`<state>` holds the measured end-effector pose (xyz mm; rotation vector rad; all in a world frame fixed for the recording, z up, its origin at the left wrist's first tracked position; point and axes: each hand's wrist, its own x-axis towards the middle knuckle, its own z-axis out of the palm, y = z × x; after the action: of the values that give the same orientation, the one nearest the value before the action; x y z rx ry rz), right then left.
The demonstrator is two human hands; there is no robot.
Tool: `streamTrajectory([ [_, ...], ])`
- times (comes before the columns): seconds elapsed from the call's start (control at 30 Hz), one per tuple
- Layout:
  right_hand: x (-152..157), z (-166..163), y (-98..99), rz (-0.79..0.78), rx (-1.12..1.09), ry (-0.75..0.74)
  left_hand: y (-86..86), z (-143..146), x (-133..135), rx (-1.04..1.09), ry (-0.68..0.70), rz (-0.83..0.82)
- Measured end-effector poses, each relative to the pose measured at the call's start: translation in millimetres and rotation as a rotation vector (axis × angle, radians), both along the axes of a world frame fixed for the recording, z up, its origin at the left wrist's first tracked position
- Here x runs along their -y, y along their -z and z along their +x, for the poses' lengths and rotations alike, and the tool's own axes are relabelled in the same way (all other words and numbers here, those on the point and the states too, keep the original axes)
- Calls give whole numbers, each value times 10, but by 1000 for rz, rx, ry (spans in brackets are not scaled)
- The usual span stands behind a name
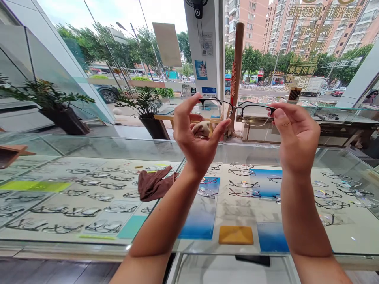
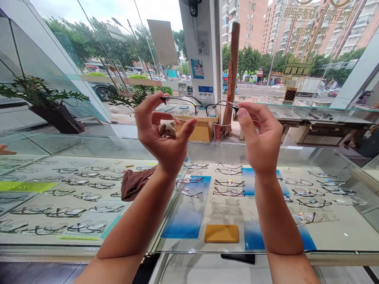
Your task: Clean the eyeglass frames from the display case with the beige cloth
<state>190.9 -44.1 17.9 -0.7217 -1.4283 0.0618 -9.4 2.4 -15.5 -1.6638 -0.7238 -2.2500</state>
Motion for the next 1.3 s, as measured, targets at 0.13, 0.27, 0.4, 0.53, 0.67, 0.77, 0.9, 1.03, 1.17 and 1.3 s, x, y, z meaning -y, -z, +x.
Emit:
streamTrajectory([
  [0.13,-16,22,-5,-29,-49,-71,-6,34,10,-11,-63,25],
  [0.27,-41,61,-1,-67,-22,-145,9,40,27,-15,-43,6],
  [0.4,-48,74,0,-86,-46,-182,30,37,39,-5,8,-47],
  [0.53,-47,73,-6,-103,-68,-202,27,55,40,-10,27,-47],
  [0.67,-69,80,-5,-108,-81,-198,14,72,18,-30,-3,19],
  [0.77,-100,100,10,-82,-69,-188,17,60,-12,-54,12,4],
  [0.9,-121,131,33,-50,-48,-177,17,52,-25,-53,32,34],
  [1.03,-101,139,29,-91,-101,-202,5,80,9,0,153,33],
  [1.17,-91,140,16,-110,-120,-223,5,94,26,21,307,-15],
  [1.3,-98,143,16,-129,-100,-217,-7,94,40,11,354,-36],
])
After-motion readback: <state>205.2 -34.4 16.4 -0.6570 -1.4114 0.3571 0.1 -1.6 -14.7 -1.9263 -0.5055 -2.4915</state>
